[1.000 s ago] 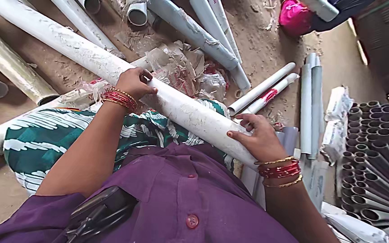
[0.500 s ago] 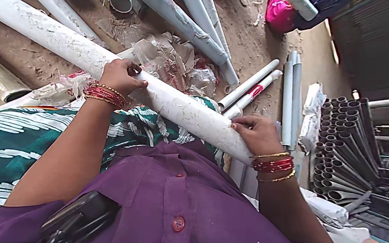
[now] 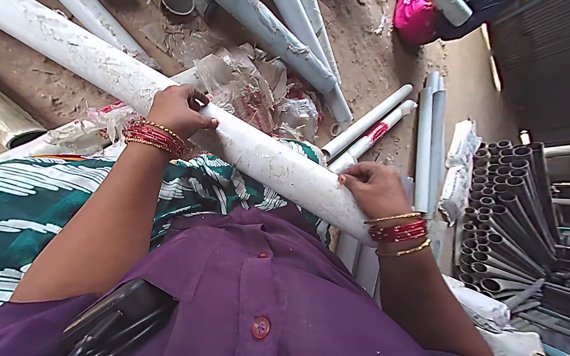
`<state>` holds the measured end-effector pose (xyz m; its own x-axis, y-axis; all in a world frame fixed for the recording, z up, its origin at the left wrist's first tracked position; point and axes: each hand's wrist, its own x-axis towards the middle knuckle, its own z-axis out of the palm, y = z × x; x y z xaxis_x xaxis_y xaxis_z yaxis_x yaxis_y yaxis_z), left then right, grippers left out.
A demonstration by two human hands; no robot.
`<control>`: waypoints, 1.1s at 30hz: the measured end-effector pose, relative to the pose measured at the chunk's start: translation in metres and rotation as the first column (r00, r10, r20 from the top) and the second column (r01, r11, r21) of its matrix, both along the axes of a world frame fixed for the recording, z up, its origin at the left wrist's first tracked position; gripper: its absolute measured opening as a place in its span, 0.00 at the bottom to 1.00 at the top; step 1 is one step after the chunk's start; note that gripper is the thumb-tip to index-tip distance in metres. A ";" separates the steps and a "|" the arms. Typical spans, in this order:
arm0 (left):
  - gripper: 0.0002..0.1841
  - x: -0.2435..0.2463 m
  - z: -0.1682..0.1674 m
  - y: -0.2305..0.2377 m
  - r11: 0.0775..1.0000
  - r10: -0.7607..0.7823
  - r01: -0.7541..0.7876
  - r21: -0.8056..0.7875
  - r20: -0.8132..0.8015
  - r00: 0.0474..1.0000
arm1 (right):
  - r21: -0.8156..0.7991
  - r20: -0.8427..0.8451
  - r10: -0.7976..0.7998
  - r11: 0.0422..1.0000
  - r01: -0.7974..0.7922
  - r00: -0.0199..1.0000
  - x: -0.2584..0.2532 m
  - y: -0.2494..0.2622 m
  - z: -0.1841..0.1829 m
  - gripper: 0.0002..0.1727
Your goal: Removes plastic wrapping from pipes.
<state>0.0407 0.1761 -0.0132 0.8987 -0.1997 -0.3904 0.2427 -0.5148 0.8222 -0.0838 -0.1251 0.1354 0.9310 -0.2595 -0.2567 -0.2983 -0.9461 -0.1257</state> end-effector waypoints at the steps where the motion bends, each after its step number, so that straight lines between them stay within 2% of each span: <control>1: 0.27 0.000 -0.001 0.000 1.000 0.001 -0.001 -0.006 0.003 1.000 | -0.035 -0.003 0.016 0.999 -0.016 1.000 0.000 0.003 -0.001 0.06; 3: 0.27 0.000 -0.001 0.000 1.000 0.003 -0.003 -0.018 0.002 1.000 | -0.109 -0.020 0.060 0.992 -0.062 0.998 0.000 0.011 -0.002 0.08; 5: 0.28 0.000 0.000 0.001 1.000 0.004 -0.004 -0.020 -0.005 1.000 | -0.112 -0.039 0.058 0.992 -0.062 0.998 -0.002 0.012 -0.003 0.09; 10: 0.27 0.000 -0.001 0.001 1.000 0.005 -0.005 -0.013 -0.002 1.000 | 0.078 -0.012 -0.060 0.995 0.061 0.998 -0.006 -0.001 0.007 0.11; 13: 0.27 0.001 -0.004 0.001 1.000 -0.002 0.002 -0.009 0.013 1.000 | 0.160 0.015 -0.091 0.983 0.088 0.996 -0.005 -0.007 0.009 0.07; 19: 0.27 0.000 -0.005 0.001 1.000 0.001 0.000 -0.018 0.013 1.000 | 0.082 -0.016 -0.013 0.997 0.014 1.000 0.004 0.001 -0.005 0.06; 22: 0.25 0.000 -0.006 0.004 1.000 -0.002 0.003 -0.018 0.014 1.000 | -0.003 -0.099 0.003 1.000 -0.003 0.995 0.012 0.009 -0.005 0.07; 24: 0.26 0.001 -0.003 0.006 1.000 0.021 -0.021 0.004 -0.021 1.000 | -0.047 -0.178 0.047 0.997 -0.056 0.983 0.014 0.015 -0.001 0.08; 26: 0.26 0.004 -0.003 0.012 0.995 0.084 -0.081 0.050 -0.060 0.995 | 0.002 -0.180 0.143 0.989 -0.145 0.973 0.012 0.017 0.003 0.07; 29: 0.25 0.006 -0.006 0.024 0.979 0.191 -0.180 0.099 -0.118 0.974 | 0.128 0.021 0.292 0.948 -0.292 0.956 0.009 0.024 -0.006 0.04; 31: 0.23 0.004 -0.005 0.027 0.973 0.210 -0.195 0.124 -0.130 0.969 | 0.143 0.141 0.409 0.893 -0.427 0.902 0.018 0.037 -0.019 0.10; 33: 0.22 0.004 -0.008 0.027 0.984 0.150 -0.143 0.109 -0.054 0.987 | 0.116 0.166 0.493 0.851 -0.513 0.854 0.033 0.054 -0.032 0.14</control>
